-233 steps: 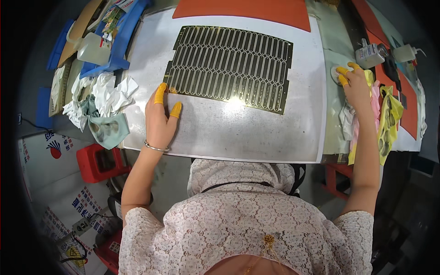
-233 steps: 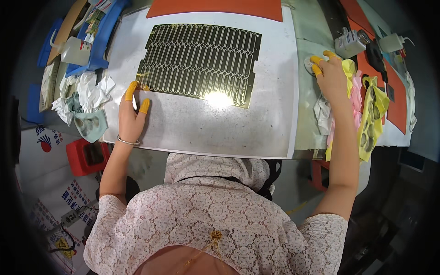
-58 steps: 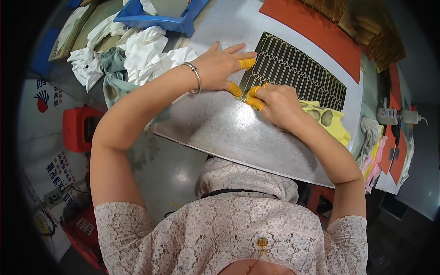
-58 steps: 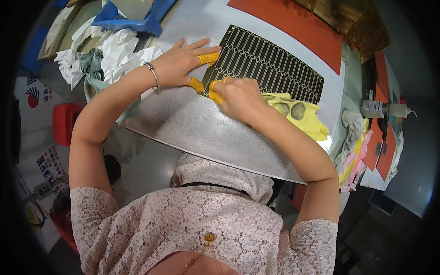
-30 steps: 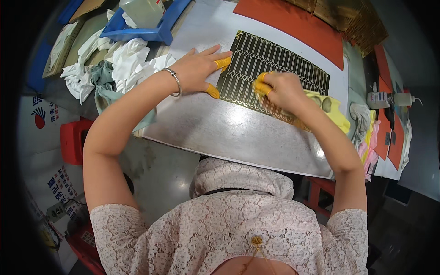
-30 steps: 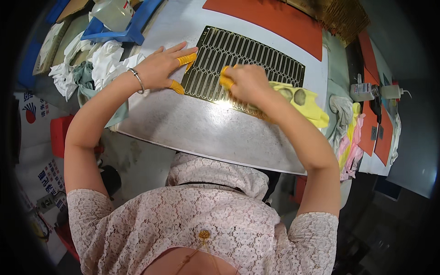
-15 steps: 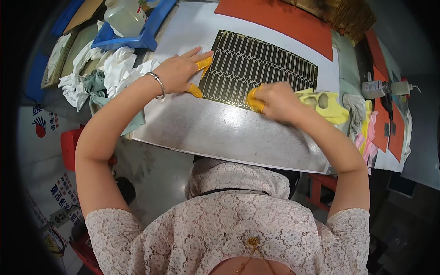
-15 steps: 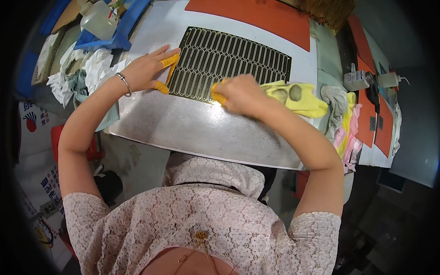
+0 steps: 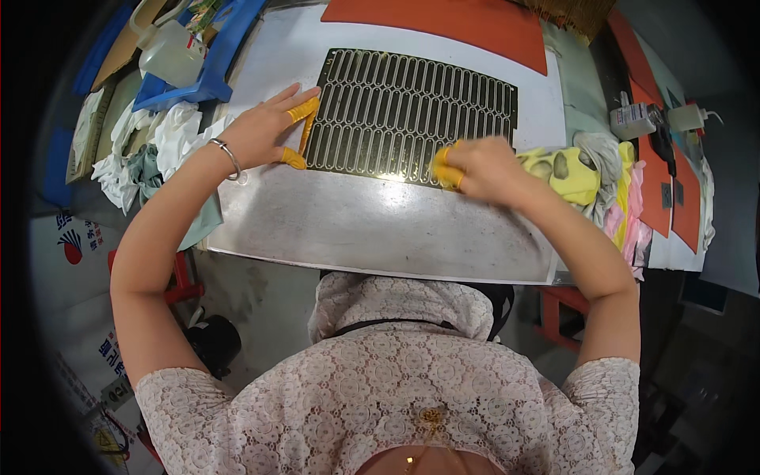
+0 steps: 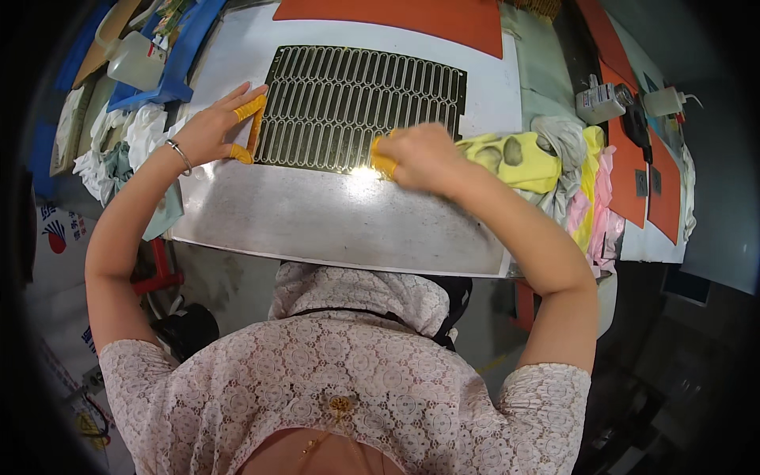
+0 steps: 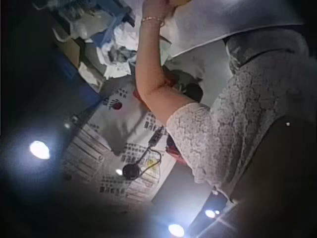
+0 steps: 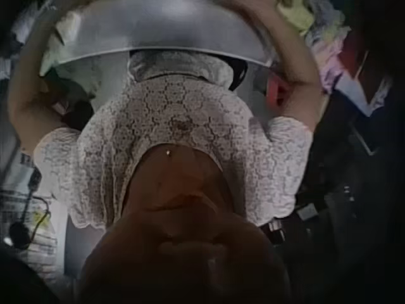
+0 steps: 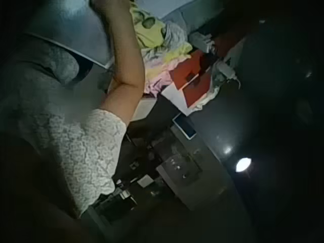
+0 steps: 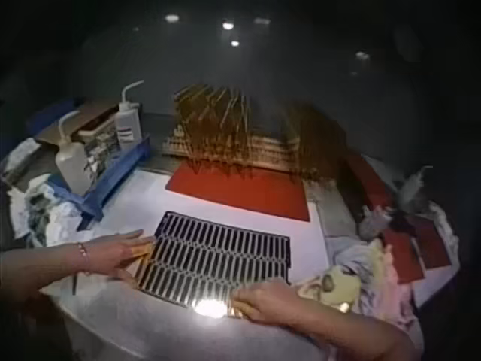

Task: The person cleans metal plates and metal components on a workbench with a cleaning cloth and cleaning solution from a spray bottle.

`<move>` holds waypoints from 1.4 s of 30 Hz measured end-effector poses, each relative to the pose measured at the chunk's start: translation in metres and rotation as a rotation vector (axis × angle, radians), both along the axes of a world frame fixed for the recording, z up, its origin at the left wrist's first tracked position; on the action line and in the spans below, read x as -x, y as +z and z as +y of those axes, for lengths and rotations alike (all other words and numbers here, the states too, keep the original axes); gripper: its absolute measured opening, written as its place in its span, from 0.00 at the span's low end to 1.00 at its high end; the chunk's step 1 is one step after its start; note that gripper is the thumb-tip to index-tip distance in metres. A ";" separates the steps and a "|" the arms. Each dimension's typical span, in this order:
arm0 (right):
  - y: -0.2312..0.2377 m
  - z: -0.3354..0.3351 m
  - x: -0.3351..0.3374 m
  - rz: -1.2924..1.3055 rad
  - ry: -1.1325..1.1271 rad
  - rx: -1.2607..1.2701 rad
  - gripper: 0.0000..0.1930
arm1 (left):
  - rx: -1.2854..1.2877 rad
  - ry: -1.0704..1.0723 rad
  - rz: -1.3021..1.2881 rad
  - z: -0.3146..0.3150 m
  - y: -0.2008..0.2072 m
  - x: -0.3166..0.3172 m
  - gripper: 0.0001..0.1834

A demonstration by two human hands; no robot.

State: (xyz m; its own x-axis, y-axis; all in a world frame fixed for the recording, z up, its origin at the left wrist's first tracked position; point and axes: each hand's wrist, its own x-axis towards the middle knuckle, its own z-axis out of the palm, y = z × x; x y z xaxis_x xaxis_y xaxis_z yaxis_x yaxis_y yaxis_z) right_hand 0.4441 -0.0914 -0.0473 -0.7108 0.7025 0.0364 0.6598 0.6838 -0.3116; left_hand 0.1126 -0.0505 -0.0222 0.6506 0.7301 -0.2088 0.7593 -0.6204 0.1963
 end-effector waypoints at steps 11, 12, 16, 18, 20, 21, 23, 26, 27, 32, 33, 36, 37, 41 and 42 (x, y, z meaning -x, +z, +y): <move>0.010 -0.044 -0.056 -0.031 -0.199 0.119 0.05 | -0.018 -0.014 -0.001 0.001 0.003 -0.002 0.45; 0.011 -0.064 -0.055 -0.089 -0.037 0.028 0.04 | -0.009 0.002 0.004 0.001 0.005 -0.003 0.45; 0.053 -0.111 -0.078 0.298 -0.020 0.253 0.07 | -0.009 -0.001 0.044 0.005 0.007 -0.018 0.41; 0.100 -0.121 -0.112 0.699 -0.362 0.653 0.09 | 0.017 0.024 0.019 0.000 0.007 -0.010 0.41; 0.125 -0.135 -0.176 0.853 -0.622 0.702 0.08 | 0.063 0.118 -0.091 -0.004 -0.001 0.004 0.43; 0.133 -0.141 -0.197 1.020 -0.756 0.630 0.08 | 0.056 0.135 -0.171 -0.007 -0.004 0.000 0.44; 0.139 -0.140 -0.246 1.061 -0.981 0.455 0.08 | 0.039 0.191 -0.239 -0.019 -0.003 -0.004 0.43; 0.136 -0.119 -0.278 0.529 -1.292 0.127 0.08 | 0.007 0.248 -0.292 -0.036 -0.008 -0.005 0.38; 0.118 -0.114 -0.297 0.443 -1.297 0.046 0.08 | -0.009 0.230 -0.305 -0.039 -0.010 -0.005 0.38; 0.056 -0.084 -0.323 -0.128 -1.220 -0.277 0.11 | 0.019 0.485 -0.412 -0.049 -0.030 0.013 0.27; 0.051 -0.077 -0.325 -0.184 -1.224 -0.280 0.12 | 0.009 0.471 -0.415 -0.052 -0.034 0.018 0.27; 0.045 -0.061 -0.330 -0.270 -1.214 -0.280 0.11 | 0.129 0.584 -0.713 -0.054 -0.043 0.022 0.25; 0.043 -0.058 -0.332 -0.308 -1.187 -0.266 0.11 | 0.210 0.740 -0.758 -0.054 -0.043 0.021 0.24; 0.036 -0.055 -0.345 -0.638 -1.058 -0.469 0.08 | 0.381 0.992 -0.916 -0.053 -0.019 -0.001 0.22; 0.060 -0.058 -0.322 -0.658 -1.060 -0.459 0.09 | 0.460 1.033 -0.990 -0.056 -0.012 0.002 0.23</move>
State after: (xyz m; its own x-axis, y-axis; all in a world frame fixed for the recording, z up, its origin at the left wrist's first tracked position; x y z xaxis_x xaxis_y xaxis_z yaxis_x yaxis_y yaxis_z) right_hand 0.7660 -0.1492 0.0128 0.1932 0.9403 0.2804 0.8730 -0.2951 0.3884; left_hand 0.1104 -0.1061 -0.0345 -0.0847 0.9376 -0.3373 0.2593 0.3476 0.9010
